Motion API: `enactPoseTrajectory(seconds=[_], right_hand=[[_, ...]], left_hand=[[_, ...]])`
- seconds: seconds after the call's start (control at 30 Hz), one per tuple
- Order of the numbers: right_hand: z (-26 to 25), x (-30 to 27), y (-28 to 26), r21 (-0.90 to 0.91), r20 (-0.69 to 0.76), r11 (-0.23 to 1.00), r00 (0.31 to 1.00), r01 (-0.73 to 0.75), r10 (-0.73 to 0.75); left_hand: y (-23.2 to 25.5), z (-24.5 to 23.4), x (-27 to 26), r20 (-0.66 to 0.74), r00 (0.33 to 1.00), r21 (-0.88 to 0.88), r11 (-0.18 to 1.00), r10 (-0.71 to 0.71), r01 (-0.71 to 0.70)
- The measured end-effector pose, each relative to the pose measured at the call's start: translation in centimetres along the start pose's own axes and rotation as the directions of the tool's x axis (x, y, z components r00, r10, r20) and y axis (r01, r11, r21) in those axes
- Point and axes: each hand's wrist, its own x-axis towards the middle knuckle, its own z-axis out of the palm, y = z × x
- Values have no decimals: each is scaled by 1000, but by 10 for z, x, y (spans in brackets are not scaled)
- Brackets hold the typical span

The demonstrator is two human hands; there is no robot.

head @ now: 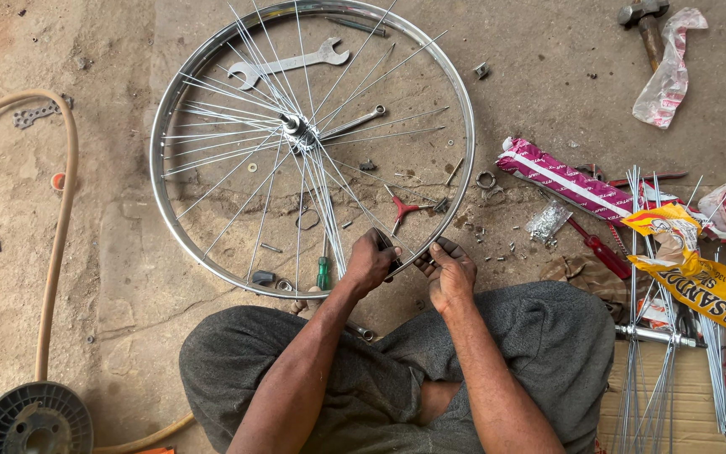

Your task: The person is sitting on the ground assembling a bicycle wheel. They insert spokes into the hub and rim, then use a spoke wrench to tighten the nipples. The person occasionally rotates the wheel to access different sections.

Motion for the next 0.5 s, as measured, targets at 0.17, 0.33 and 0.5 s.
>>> enactPoseTrajectory(seconds=[0.17, 0.33, 0.5], right_hand=[[1, 0, -1, 19, 9, 1000, 1000, -1, 1], [1, -3, -1, 13, 4, 999, 1000, -31, 31], [6, -8, -8, -7, 0, 1000, 1000, -27, 27]], left_hand=[[6, -2, -3, 4, 1000, 2, 1000, 19, -19], [7, -2, -4, 77, 995, 15, 998, -67, 66], [11, -7, -4, 104, 991, -1, 996, -84, 84]])
